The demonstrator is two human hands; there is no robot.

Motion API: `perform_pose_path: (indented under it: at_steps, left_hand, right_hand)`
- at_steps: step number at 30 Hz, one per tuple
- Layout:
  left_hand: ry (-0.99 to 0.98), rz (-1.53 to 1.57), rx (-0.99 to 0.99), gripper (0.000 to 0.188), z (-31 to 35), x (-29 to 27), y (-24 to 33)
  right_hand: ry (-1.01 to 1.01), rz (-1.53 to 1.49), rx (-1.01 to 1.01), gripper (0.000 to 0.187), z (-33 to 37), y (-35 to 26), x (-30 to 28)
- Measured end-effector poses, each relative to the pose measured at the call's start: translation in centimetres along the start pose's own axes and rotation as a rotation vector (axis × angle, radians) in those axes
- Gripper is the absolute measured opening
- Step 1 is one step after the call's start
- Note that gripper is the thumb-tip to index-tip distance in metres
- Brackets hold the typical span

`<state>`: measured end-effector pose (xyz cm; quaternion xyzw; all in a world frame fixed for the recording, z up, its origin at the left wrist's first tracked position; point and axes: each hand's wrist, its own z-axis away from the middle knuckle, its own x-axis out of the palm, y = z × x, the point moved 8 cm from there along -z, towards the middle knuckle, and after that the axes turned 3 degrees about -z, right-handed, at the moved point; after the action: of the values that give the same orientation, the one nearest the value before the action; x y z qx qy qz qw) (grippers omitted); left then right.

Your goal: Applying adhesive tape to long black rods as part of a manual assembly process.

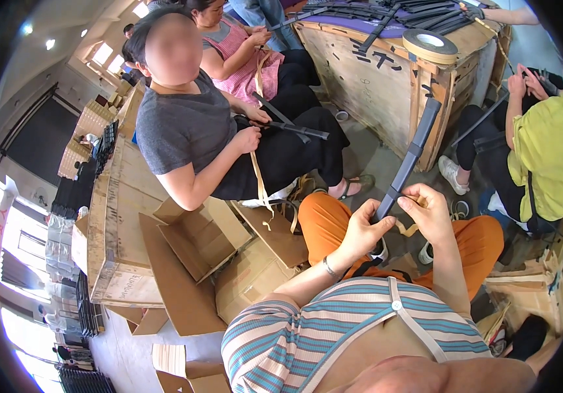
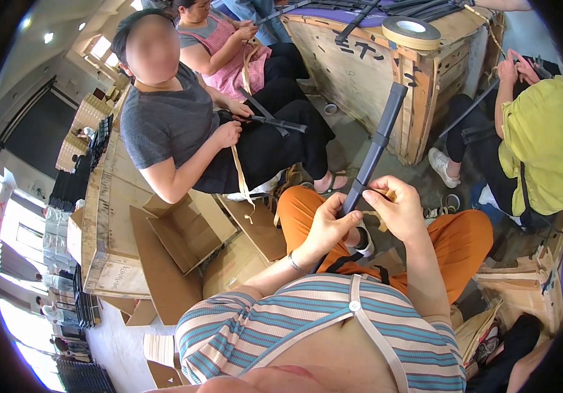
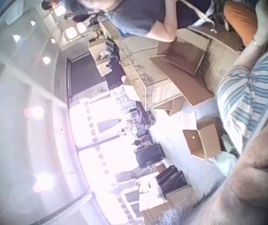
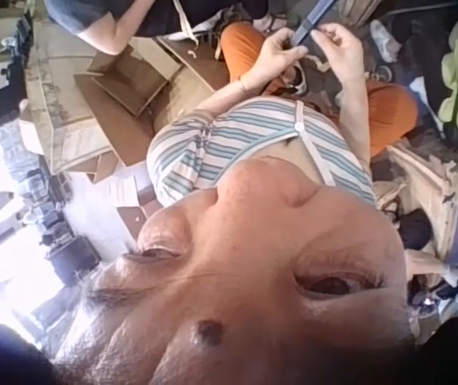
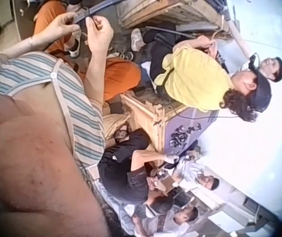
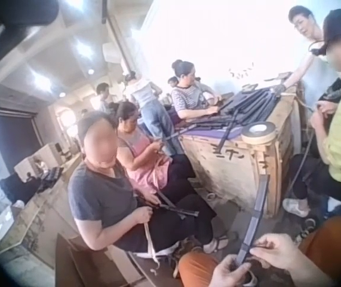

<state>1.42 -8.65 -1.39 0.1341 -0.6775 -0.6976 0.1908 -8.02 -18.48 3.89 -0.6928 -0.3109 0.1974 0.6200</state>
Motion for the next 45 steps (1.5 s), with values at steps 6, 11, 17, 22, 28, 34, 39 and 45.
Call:
perform_pose_path:
  at_steps: [6,11,17,22,28,34,39,45]
  left_hand:
    - [0.072,-0.04,0.1,0.014,0.0,-0.4,0.8]
    - [0.059,-0.081,0.086,0.012,0.0,-0.4,0.3]
    - [0.037,-0.111,0.033,0.014,0.3,-0.5,0.7]
    - [-0.002,-0.055,-0.005,0.015,0.3,-0.4,0.6]
    - [-0.014,-0.028,0.038,0.018,0.2,-0.3,0.9]
    - [-0.06,0.009,0.049,0.019,0.0,0.4,0.9]
    - [-0.092,0.029,-0.037,0.016,0.3,0.2,0.0]
    - [-0.117,0.044,0.003,0.019,0.0,0.9,-0.4]
  right_hand:
    - [-0.064,0.091,0.011,0.012,0.2,0.1,-0.3]
    - [-0.048,0.108,-0.018,0.015,0.2,0.3,-0.5]
    - [-0.029,0.091,0.011,0.024,0.4,0.1,-0.4]
    - [-0.008,0.172,-0.062,0.031,0.3,-0.2,-0.9]
    - [-0.023,0.148,-0.013,0.031,0.5,-1.0,-0.5]
    - [-0.03,0.109,-0.041,0.027,0.8,-0.8,-1.0]
    - [-0.012,0.096,-0.013,0.028,0.9,-0.1,-1.4]
    - [0.028,0.141,0.04,0.031,0.9,1.1,-2.4]
